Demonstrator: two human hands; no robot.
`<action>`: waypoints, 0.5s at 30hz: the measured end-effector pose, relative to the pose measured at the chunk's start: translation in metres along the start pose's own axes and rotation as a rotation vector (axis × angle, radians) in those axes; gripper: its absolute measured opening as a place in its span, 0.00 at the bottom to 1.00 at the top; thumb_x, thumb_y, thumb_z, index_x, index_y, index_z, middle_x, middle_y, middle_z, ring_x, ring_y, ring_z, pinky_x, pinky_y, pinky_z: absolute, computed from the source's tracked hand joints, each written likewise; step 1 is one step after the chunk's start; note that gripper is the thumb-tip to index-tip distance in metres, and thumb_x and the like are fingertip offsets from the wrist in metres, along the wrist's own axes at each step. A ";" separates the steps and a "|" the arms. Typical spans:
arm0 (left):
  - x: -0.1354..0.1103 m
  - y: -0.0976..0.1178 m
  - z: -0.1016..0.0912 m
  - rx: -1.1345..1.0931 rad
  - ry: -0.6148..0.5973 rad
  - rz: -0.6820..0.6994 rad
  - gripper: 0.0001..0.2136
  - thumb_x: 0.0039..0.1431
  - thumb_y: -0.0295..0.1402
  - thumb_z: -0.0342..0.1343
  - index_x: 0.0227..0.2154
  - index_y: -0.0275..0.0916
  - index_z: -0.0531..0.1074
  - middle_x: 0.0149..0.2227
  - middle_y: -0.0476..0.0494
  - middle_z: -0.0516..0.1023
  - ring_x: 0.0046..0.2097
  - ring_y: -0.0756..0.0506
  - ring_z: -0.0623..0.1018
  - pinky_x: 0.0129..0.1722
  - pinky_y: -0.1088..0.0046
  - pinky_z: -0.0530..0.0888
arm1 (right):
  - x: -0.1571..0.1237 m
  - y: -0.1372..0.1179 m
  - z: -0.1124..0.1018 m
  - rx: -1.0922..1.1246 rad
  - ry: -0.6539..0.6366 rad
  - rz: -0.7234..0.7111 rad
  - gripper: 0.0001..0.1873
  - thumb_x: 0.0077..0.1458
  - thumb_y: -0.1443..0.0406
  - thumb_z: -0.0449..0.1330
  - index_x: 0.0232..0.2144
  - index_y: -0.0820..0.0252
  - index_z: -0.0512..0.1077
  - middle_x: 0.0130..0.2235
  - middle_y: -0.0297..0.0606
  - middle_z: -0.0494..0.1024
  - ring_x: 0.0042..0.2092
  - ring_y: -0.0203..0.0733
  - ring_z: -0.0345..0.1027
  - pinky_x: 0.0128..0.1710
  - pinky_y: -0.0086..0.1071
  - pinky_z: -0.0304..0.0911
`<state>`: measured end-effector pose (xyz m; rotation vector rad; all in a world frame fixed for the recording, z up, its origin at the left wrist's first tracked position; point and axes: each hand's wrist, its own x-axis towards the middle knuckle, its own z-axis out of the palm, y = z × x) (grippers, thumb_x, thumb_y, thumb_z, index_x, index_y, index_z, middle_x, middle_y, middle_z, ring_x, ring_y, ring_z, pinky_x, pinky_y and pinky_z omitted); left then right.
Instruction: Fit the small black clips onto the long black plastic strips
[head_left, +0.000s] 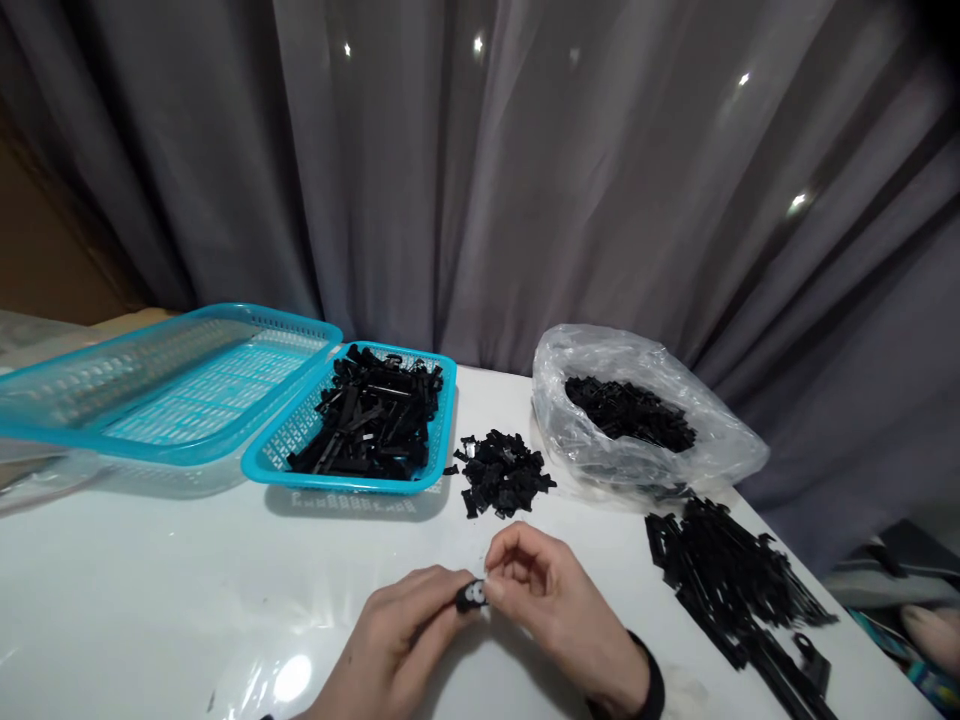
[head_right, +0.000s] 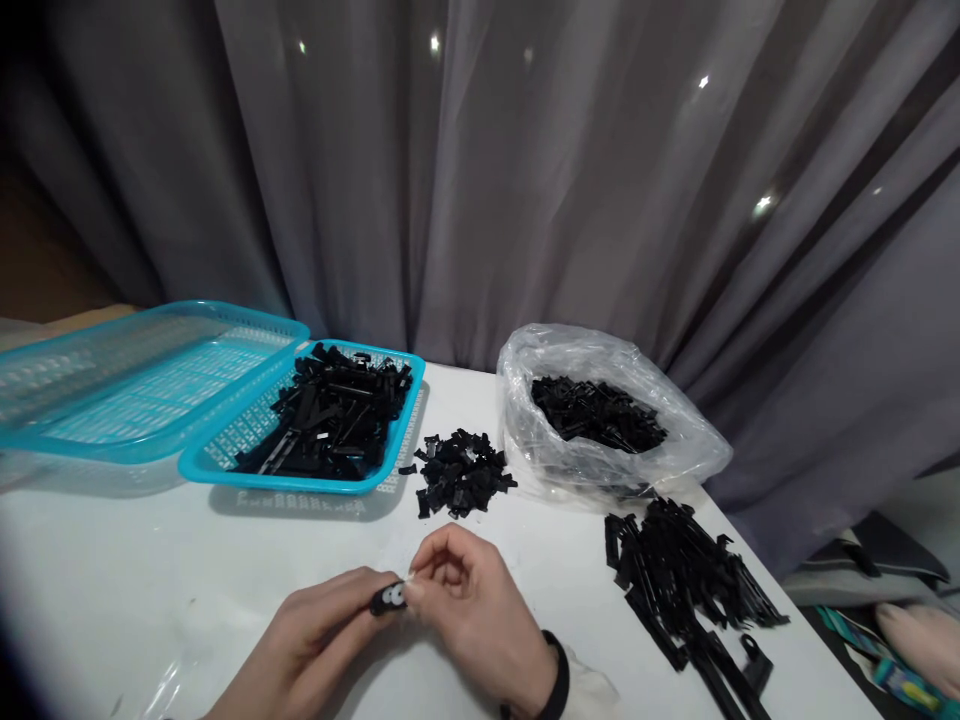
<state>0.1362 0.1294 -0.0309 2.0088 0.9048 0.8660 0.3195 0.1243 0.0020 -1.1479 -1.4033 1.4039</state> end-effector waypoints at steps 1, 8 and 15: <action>0.001 0.002 0.001 -0.035 0.019 -0.047 0.11 0.66 0.33 0.45 0.32 0.38 0.71 0.29 0.47 0.73 0.32 0.48 0.72 0.32 0.77 0.65 | 0.003 0.000 -0.009 -0.090 0.039 -0.020 0.10 0.51 0.61 0.59 0.32 0.63 0.67 0.25 0.31 0.66 0.27 0.33 0.58 0.27 0.26 0.55; 0.006 0.005 0.000 -0.241 0.136 -0.212 0.12 0.62 0.38 0.49 0.28 0.37 0.71 0.28 0.47 0.71 0.31 0.48 0.70 0.31 0.76 0.67 | 0.041 0.043 -0.090 -0.790 0.532 -0.129 0.14 0.53 0.67 0.51 0.37 0.67 0.74 0.40 0.50 0.75 0.44 0.52 0.67 0.48 0.44 0.58; 0.004 0.006 0.000 -0.239 0.109 -0.194 0.13 0.62 0.39 0.48 0.28 0.37 0.70 0.27 0.47 0.71 0.31 0.48 0.70 0.30 0.76 0.67 | 0.054 0.070 -0.098 -0.937 0.539 -0.126 0.09 0.52 0.68 0.52 0.31 0.62 0.73 0.35 0.44 0.74 0.41 0.50 0.66 0.45 0.41 0.58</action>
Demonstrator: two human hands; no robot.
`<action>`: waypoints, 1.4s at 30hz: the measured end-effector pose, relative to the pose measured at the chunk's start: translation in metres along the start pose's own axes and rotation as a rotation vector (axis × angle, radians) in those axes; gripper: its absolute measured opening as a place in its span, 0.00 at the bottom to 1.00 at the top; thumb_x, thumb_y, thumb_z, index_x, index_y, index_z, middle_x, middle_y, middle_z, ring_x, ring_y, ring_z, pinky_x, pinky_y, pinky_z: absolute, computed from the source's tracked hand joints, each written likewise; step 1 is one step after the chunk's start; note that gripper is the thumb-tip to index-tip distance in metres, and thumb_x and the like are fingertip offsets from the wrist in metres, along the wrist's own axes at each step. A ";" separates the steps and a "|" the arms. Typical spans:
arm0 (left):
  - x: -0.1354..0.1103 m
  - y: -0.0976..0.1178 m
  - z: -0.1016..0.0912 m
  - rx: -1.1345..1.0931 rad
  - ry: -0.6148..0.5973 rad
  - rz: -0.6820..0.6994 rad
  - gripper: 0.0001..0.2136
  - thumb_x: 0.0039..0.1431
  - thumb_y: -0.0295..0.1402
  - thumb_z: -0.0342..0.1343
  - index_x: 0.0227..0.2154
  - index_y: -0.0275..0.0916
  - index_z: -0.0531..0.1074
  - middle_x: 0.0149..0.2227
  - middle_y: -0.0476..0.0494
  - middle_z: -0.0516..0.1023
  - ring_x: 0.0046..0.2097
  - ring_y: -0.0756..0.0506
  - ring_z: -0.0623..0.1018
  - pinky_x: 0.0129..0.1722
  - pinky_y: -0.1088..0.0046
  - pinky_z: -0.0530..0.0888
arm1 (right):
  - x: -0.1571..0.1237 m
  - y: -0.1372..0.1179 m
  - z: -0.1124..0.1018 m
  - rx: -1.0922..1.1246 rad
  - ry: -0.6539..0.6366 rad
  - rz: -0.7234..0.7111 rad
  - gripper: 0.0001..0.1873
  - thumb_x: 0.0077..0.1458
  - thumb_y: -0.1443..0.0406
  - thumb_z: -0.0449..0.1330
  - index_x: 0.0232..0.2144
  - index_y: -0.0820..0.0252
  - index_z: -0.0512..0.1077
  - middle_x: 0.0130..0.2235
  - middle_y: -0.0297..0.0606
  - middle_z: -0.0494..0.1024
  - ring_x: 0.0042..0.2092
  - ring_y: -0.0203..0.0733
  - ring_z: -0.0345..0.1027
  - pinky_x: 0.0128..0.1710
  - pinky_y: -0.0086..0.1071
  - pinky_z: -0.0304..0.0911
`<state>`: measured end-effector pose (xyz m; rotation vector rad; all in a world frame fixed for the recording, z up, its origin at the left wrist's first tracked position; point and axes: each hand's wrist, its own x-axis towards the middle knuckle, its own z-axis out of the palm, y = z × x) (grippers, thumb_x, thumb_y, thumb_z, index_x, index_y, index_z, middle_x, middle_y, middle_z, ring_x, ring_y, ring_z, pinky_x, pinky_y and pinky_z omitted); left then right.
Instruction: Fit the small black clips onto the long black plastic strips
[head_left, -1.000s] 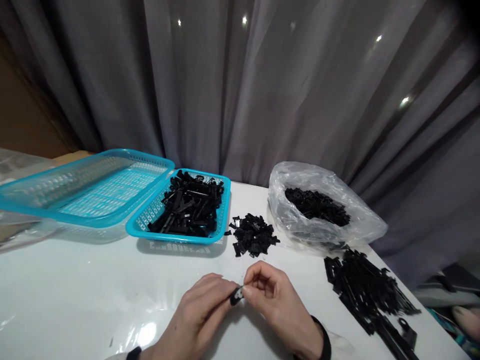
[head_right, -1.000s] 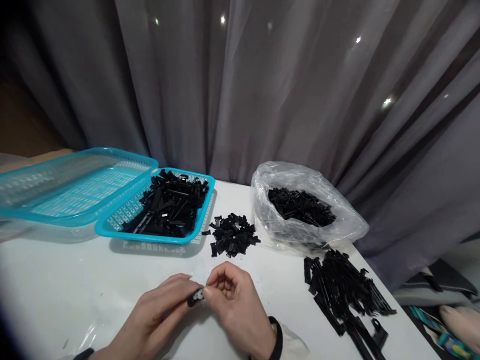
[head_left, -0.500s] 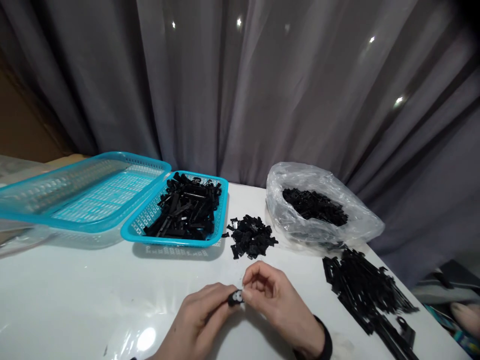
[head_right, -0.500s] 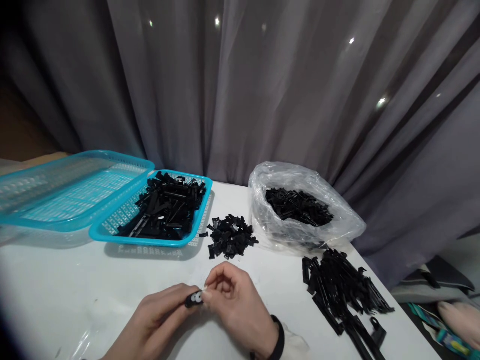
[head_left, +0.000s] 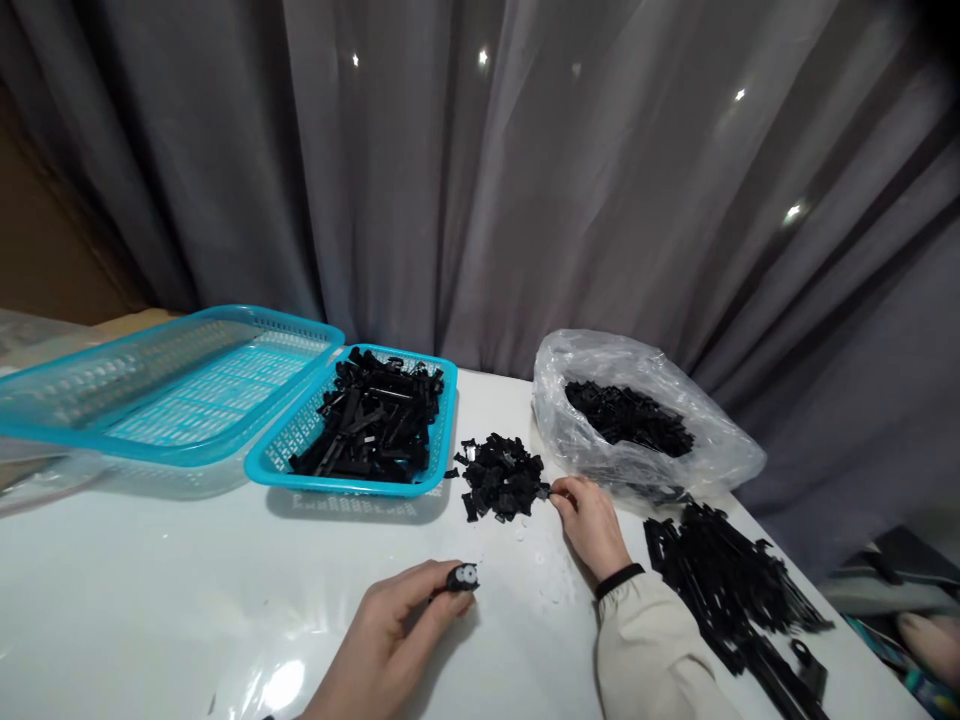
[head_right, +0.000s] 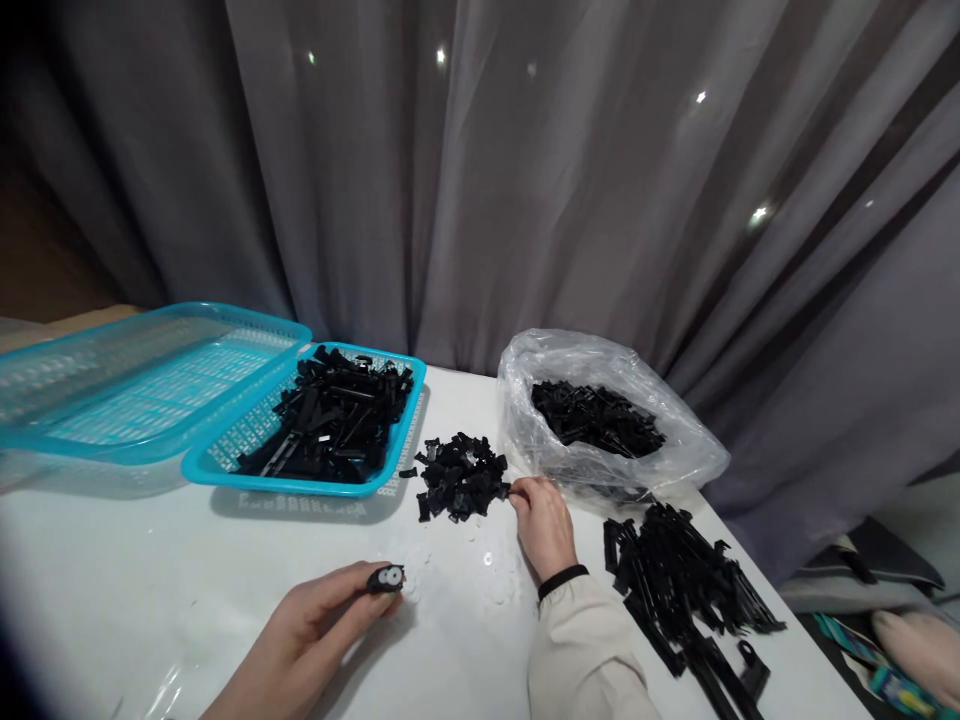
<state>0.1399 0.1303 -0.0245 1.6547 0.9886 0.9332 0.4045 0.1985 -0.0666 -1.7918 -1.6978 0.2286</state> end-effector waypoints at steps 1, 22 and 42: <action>0.000 0.000 0.000 0.006 0.000 0.003 0.13 0.62 0.39 0.48 0.27 0.37 0.70 0.27 0.47 0.70 0.30 0.48 0.70 0.30 0.76 0.66 | -0.001 0.000 0.001 -0.010 -0.001 -0.007 0.08 0.52 0.68 0.52 0.29 0.61 0.72 0.34 0.43 0.73 0.40 0.49 0.66 0.44 0.40 0.58; -0.001 -0.001 -0.001 0.085 -0.005 0.055 0.13 0.63 0.37 0.47 0.27 0.37 0.69 0.26 0.49 0.70 0.29 0.49 0.69 0.30 0.76 0.65 | -0.009 -0.015 -0.016 -0.071 -0.112 0.022 0.09 0.58 0.67 0.50 0.35 0.60 0.70 0.35 0.38 0.76 0.39 0.42 0.69 0.41 0.31 0.59; -0.001 -0.002 -0.001 0.087 -0.019 0.057 0.13 0.64 0.37 0.47 0.28 0.37 0.70 0.27 0.48 0.71 0.31 0.48 0.70 0.31 0.75 0.65 | -0.022 -0.017 -0.012 -0.183 -0.175 -0.030 0.10 0.50 0.78 0.51 0.27 0.62 0.67 0.30 0.40 0.71 0.33 0.43 0.66 0.34 0.32 0.56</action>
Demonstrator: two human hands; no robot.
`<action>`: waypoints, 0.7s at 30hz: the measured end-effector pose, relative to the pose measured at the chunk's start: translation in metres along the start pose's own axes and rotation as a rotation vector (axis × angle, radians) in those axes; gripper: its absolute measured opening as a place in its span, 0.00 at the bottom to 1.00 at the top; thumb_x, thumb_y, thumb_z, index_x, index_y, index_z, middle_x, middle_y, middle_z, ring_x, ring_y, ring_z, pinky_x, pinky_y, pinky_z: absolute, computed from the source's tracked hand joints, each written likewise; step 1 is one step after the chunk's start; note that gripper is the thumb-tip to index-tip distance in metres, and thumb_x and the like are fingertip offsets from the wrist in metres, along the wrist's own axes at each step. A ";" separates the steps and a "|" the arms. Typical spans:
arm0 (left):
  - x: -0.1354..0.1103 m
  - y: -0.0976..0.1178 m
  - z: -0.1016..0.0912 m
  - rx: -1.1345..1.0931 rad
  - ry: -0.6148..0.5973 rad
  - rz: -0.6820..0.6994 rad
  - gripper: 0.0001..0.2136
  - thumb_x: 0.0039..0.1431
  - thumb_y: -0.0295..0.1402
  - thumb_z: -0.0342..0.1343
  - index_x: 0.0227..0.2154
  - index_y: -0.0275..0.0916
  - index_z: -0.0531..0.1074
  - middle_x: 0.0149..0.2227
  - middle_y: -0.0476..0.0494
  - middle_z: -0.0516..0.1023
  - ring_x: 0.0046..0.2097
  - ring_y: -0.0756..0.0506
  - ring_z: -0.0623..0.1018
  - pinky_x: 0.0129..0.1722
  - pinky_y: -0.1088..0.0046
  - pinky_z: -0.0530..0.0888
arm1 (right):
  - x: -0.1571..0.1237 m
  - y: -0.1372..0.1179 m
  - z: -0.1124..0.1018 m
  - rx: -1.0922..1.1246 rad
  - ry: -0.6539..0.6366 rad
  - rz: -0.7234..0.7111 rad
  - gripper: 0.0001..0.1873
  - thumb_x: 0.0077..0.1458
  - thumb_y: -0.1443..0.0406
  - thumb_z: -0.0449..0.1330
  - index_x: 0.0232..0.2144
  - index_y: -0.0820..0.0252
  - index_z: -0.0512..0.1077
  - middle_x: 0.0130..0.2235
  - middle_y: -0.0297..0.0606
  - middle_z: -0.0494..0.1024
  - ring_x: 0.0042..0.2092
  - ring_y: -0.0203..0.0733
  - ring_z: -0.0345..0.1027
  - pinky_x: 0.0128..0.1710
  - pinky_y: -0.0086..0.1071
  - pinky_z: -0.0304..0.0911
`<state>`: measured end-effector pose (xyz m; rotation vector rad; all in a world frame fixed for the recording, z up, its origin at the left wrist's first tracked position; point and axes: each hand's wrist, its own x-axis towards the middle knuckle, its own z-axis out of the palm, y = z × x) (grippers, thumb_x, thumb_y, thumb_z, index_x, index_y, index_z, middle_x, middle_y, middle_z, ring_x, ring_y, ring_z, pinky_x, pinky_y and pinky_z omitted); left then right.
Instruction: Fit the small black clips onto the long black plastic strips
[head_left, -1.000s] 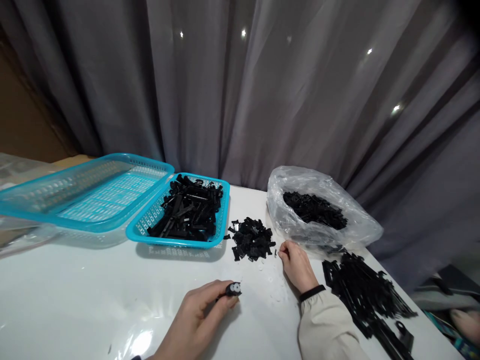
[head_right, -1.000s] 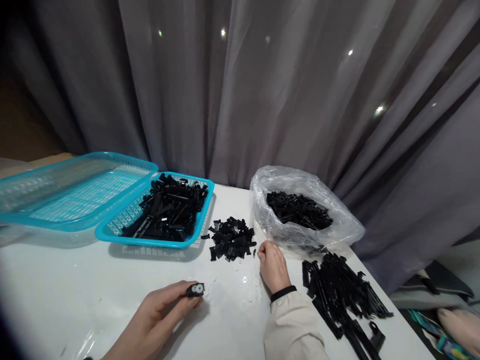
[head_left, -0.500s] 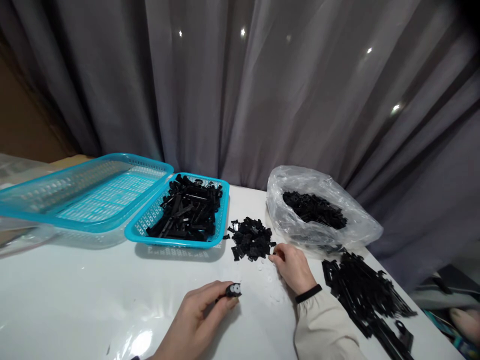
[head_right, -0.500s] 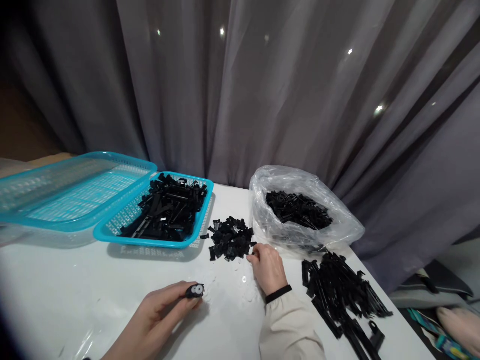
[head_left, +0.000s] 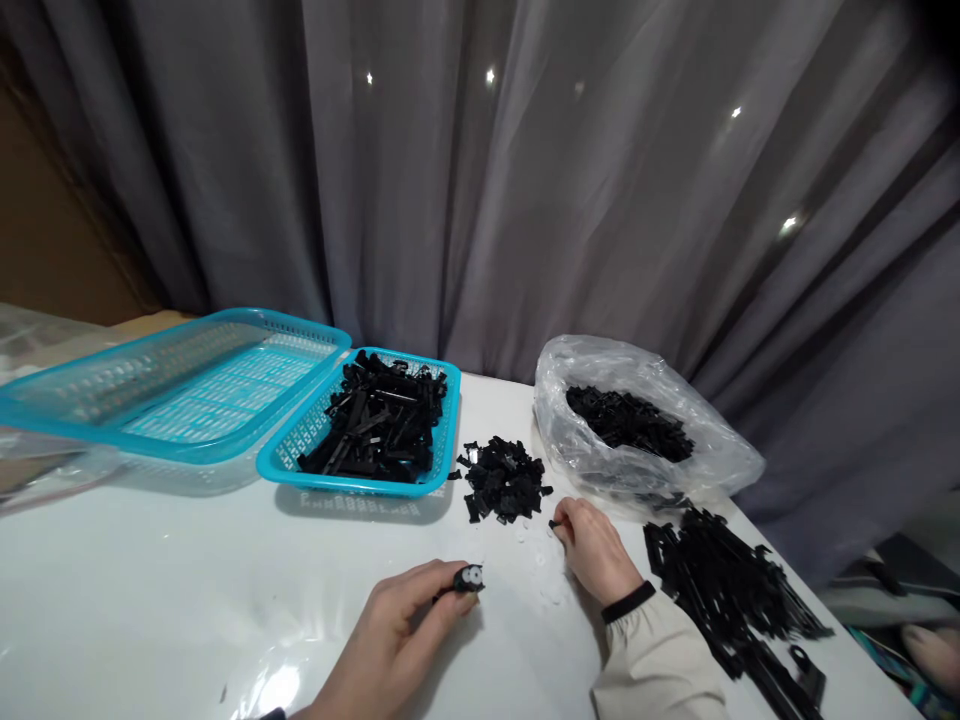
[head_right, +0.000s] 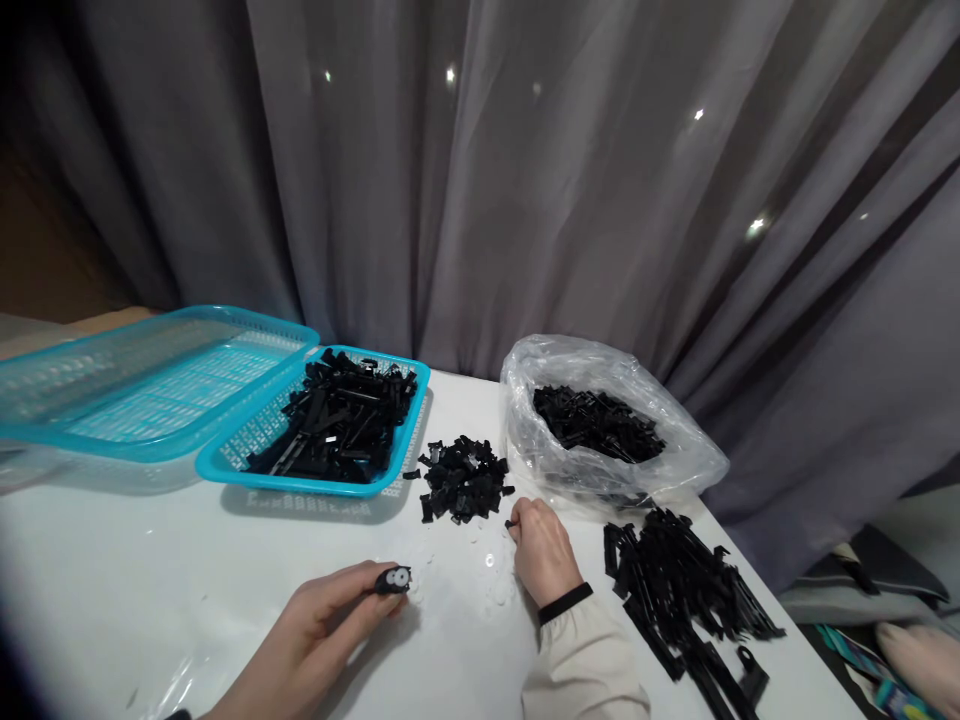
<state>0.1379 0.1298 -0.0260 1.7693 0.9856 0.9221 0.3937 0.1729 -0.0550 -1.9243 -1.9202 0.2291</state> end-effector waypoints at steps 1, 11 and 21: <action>0.000 0.001 0.000 -0.003 0.003 0.001 0.13 0.64 0.37 0.47 0.28 0.37 0.70 0.28 0.48 0.71 0.31 0.48 0.70 0.31 0.75 0.65 | -0.001 0.001 0.000 0.022 0.016 -0.004 0.09 0.49 0.77 0.51 0.27 0.61 0.67 0.30 0.39 0.70 0.33 0.43 0.65 0.35 0.32 0.57; -0.001 0.002 -0.001 -0.051 0.019 0.002 0.12 0.64 0.36 0.47 0.28 0.36 0.70 0.28 0.47 0.71 0.31 0.48 0.70 0.31 0.75 0.65 | -0.012 -0.010 -0.015 0.449 0.180 0.003 0.08 0.57 0.65 0.48 0.29 0.61 0.65 0.27 0.39 0.71 0.29 0.42 0.69 0.29 0.35 0.66; -0.001 0.006 -0.002 -0.090 0.019 0.003 0.14 0.65 0.38 0.48 0.27 0.37 0.70 0.27 0.48 0.70 0.30 0.48 0.69 0.30 0.75 0.65 | -0.052 -0.087 -0.026 1.005 0.107 -0.222 0.13 0.59 0.66 0.55 0.40 0.55 0.79 0.46 0.43 0.76 0.45 0.44 0.72 0.40 0.31 0.74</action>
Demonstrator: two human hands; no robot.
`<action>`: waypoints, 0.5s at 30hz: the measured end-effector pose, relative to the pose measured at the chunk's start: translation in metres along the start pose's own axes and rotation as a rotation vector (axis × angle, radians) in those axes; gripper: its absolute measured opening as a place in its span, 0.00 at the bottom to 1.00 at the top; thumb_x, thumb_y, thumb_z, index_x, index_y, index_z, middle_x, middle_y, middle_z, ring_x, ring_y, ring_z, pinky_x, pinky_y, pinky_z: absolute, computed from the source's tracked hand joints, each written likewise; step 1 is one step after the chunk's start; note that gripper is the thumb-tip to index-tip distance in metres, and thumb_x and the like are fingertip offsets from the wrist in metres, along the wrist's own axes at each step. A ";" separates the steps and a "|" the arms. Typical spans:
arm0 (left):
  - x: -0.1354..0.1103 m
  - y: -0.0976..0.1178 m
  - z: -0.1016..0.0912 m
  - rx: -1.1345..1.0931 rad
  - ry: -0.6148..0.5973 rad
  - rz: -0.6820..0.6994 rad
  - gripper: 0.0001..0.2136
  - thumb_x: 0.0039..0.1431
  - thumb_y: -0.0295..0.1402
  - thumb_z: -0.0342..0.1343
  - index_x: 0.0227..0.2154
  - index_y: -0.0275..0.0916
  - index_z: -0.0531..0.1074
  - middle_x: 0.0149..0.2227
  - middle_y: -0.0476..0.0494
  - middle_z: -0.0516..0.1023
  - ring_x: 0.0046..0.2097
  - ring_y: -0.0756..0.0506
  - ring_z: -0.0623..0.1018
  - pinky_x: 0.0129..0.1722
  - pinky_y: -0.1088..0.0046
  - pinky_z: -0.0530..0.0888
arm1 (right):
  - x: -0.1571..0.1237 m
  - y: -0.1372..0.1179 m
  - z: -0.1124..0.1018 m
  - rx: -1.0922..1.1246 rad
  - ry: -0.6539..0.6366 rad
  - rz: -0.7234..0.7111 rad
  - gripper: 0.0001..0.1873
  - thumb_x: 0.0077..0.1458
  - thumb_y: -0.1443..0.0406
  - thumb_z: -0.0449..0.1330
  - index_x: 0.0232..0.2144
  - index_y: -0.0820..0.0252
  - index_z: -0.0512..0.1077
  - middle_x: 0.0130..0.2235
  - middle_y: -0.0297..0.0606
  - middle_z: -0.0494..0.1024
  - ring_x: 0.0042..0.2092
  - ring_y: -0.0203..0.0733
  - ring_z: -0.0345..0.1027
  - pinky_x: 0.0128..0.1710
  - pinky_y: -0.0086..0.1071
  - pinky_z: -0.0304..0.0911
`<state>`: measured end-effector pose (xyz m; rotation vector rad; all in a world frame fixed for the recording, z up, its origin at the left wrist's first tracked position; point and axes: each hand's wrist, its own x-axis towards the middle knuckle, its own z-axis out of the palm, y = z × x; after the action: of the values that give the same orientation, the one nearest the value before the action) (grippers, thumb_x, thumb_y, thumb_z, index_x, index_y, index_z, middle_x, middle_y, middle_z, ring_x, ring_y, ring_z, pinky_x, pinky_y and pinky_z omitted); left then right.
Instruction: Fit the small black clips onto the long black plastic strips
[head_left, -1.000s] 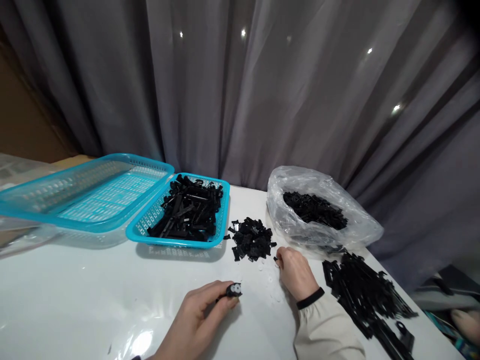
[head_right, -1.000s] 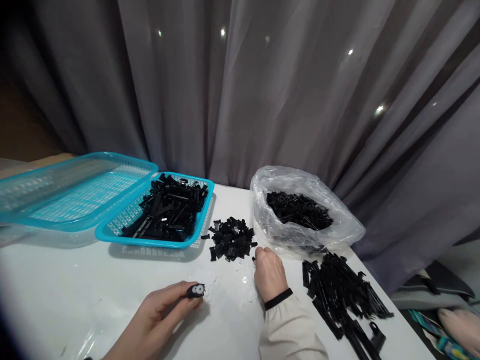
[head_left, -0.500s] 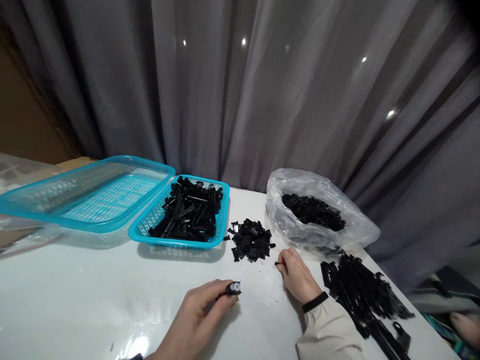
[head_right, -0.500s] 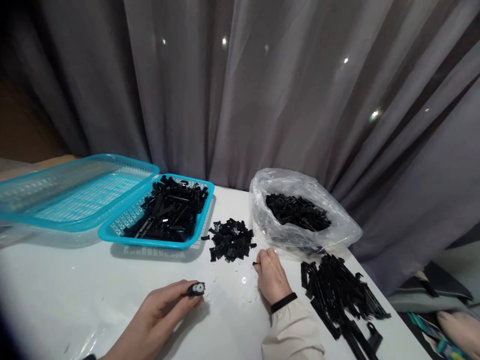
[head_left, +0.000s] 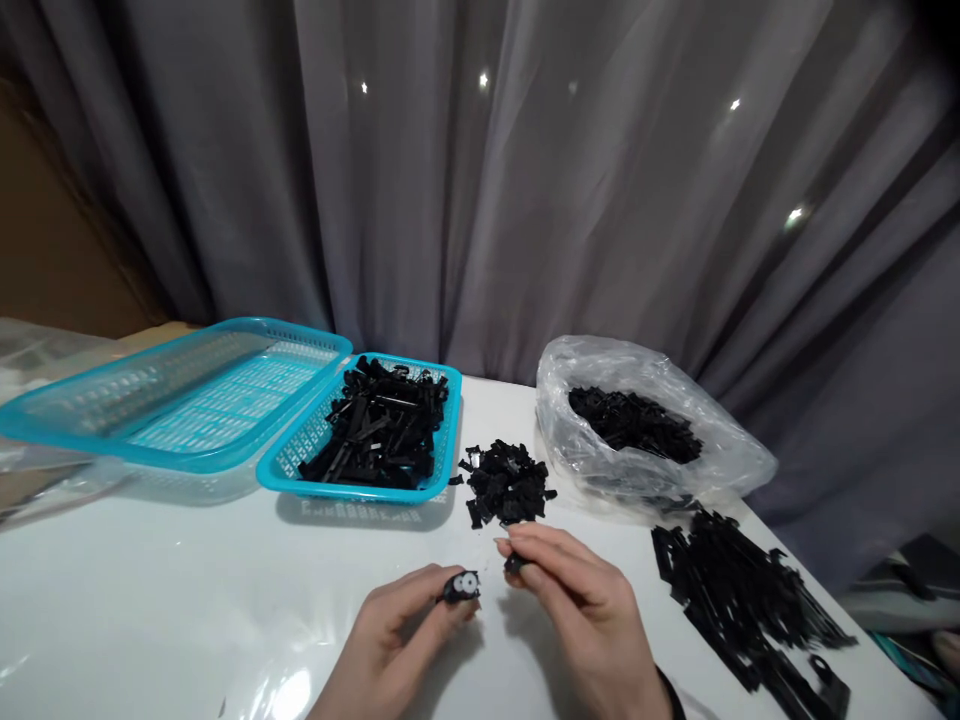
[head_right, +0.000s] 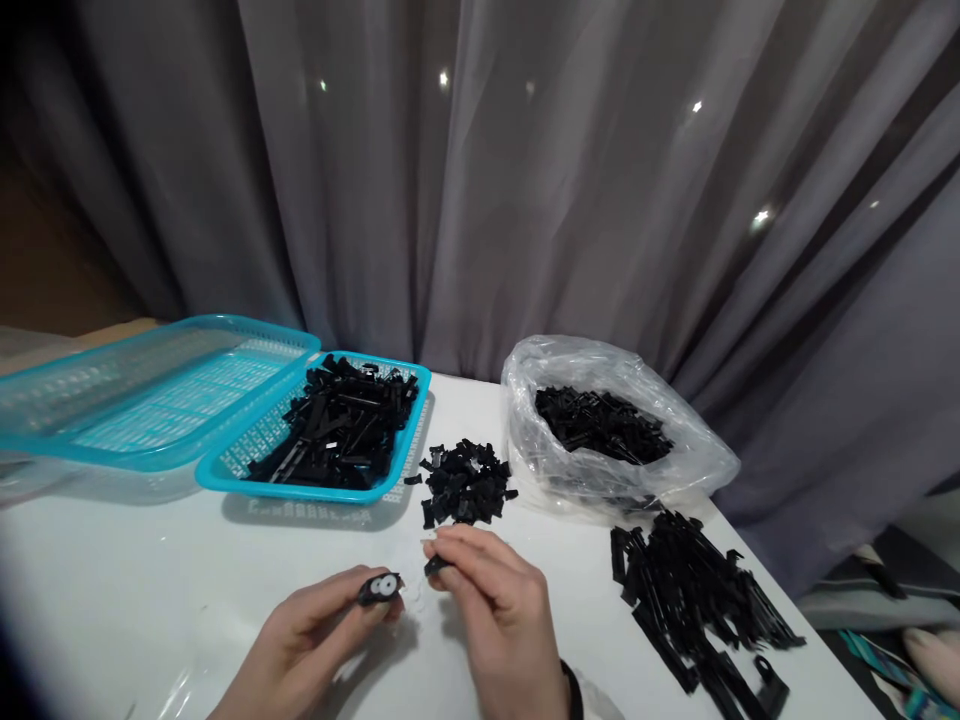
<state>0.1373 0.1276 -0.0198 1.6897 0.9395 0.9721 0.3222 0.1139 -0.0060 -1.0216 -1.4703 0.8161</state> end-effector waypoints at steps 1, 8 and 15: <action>0.000 0.000 0.000 -0.011 -0.001 -0.008 0.14 0.64 0.39 0.49 0.28 0.37 0.70 0.27 0.48 0.70 0.31 0.48 0.69 0.30 0.76 0.66 | -0.002 -0.001 0.004 0.030 0.004 -0.018 0.13 0.60 0.66 0.54 0.41 0.54 0.78 0.46 0.43 0.75 0.44 0.43 0.72 0.39 0.31 0.74; 0.000 -0.003 0.000 -0.071 -0.008 -0.019 0.12 0.64 0.38 0.50 0.31 0.38 0.73 0.31 0.47 0.74 0.34 0.46 0.72 0.34 0.76 0.69 | -0.006 0.003 0.024 0.126 0.087 0.085 0.15 0.47 0.73 0.63 0.37 0.51 0.80 0.40 0.37 0.80 0.44 0.44 0.73 0.47 0.33 0.69; -0.002 -0.004 -0.002 -0.043 -0.008 -0.003 0.12 0.64 0.37 0.50 0.30 0.39 0.74 0.30 0.48 0.75 0.34 0.47 0.73 0.34 0.78 0.68 | -0.007 -0.007 0.035 0.239 0.166 0.412 0.14 0.39 0.66 0.69 0.33 0.57 0.81 0.38 0.40 0.81 0.44 0.50 0.74 0.50 0.41 0.68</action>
<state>0.1340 0.1282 -0.0236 1.6546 0.9094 0.9769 0.2866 0.1069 -0.0075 -1.1938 -1.0053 1.1406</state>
